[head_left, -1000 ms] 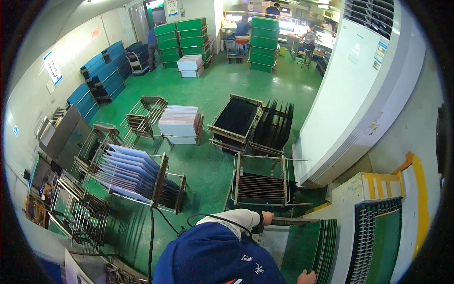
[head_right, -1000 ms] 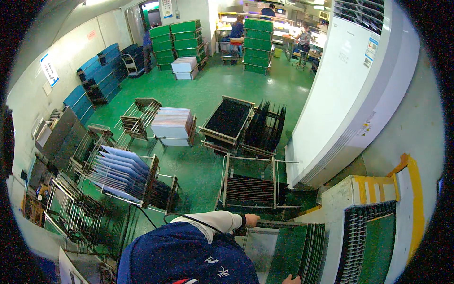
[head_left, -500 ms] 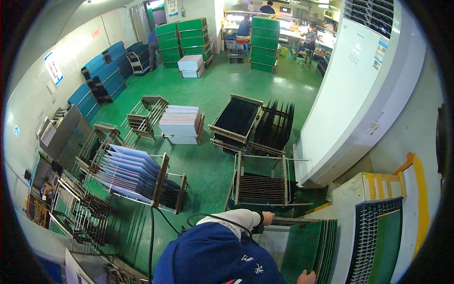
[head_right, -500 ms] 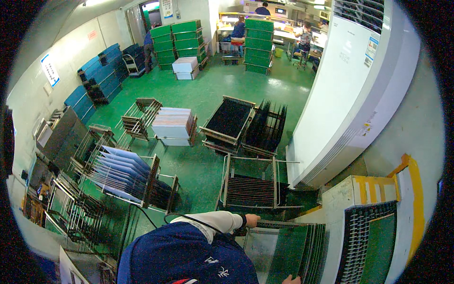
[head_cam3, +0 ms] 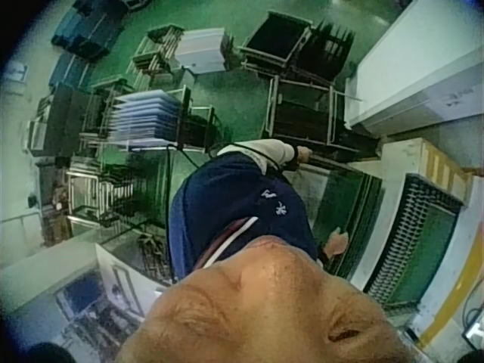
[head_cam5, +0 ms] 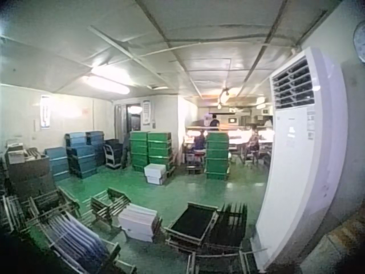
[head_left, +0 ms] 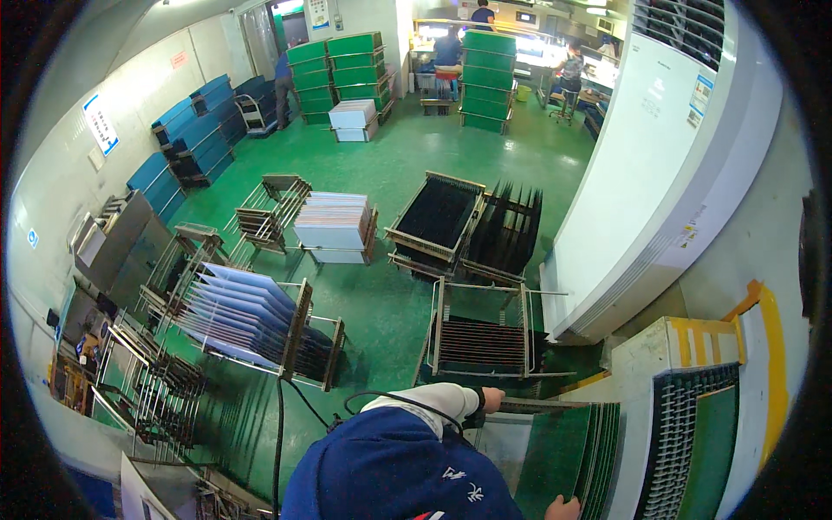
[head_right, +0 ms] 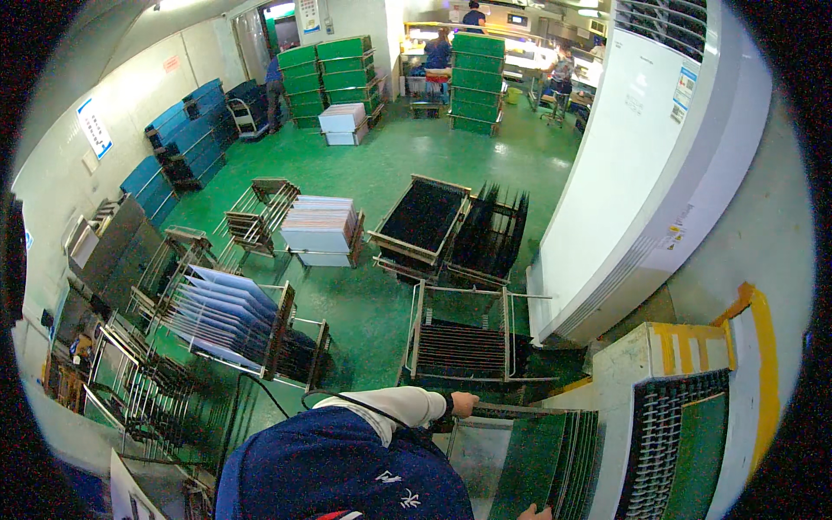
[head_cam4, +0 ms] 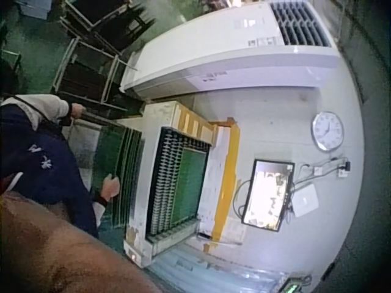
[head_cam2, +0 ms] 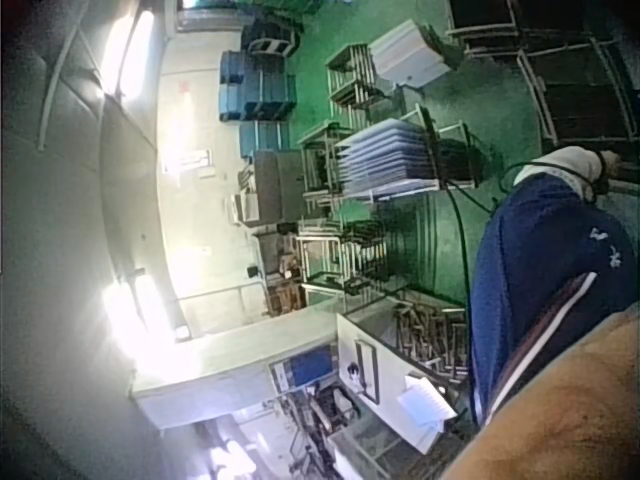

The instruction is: Placing thin green panels into an industrial feeding machine or onto a conveyor system.

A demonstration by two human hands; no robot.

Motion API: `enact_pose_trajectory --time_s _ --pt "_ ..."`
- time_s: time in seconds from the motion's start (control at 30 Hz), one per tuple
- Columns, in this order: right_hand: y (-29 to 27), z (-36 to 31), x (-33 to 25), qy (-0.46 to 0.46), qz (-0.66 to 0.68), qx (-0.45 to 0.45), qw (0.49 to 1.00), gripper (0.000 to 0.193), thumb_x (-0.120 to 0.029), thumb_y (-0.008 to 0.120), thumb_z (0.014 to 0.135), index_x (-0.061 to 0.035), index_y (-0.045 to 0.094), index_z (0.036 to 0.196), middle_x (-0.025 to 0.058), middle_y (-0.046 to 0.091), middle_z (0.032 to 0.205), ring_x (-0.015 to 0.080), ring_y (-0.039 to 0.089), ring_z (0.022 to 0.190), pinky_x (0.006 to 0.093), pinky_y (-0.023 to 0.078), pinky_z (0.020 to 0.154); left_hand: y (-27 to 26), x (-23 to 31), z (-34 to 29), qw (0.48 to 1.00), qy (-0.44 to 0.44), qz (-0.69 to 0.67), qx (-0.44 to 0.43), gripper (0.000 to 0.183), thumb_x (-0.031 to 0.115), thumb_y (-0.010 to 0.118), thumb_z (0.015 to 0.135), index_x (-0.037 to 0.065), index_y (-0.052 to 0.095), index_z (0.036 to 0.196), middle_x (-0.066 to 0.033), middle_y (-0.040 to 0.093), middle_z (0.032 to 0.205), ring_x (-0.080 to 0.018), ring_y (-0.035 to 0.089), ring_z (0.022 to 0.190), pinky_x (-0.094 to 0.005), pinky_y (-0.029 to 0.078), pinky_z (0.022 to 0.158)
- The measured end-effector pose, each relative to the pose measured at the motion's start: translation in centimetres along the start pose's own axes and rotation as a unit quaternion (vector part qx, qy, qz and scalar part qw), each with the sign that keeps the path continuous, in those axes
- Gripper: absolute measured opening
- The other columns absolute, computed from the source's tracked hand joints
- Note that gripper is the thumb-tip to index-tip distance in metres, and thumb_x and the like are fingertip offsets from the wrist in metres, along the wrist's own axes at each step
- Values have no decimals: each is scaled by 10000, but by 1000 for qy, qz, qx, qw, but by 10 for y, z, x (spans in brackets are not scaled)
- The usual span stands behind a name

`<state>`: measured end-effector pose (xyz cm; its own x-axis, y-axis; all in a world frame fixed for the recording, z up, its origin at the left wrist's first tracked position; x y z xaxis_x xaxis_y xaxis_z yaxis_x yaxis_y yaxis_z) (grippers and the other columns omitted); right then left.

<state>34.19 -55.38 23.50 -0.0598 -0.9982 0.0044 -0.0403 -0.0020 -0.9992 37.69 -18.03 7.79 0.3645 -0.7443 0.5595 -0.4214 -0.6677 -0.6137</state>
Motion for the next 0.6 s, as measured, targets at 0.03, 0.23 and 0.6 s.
enact_pose_trajectory --time_s 0.03,0.23,0.6 --pt "2 0 1 0 3 1 1000 373 -359 547 794 -8 616 900 187 624 886 353 591 835 425 456 724 0 0 0 1000 0 0 0 296 80 524 717 24 555 1006 -186 603 983 -337 569 963 -409 468 762" --pt "-10 -1 -7 9 12 -42 999 371 -344 542 801 4 613 906 196 621 902 359 587 855 421 454 733 7 -7 9 1000 -2 -23 12 284 72 524 708 21 567 984 -188 604 978 -341 574 952 -409 467 762" --pt "-12 -2 -9 13 34 -42 998 387 -341 552 796 1 613 965 190 621 938 350 585 877 416 454 753 11 -9 15 1000 11 -12 5 268 92 530 728 12 562 982 -188 611 942 -342 586 903 -415 475 732"
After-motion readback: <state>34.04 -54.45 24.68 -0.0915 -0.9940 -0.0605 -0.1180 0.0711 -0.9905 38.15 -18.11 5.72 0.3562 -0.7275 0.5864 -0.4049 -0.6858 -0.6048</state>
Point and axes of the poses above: each hand's wrist, its own z-axis towards the middle knuckle, its own y-axis out of the palm, x = y × z, the point moved 7 cm from there along z, towards the middle knuckle
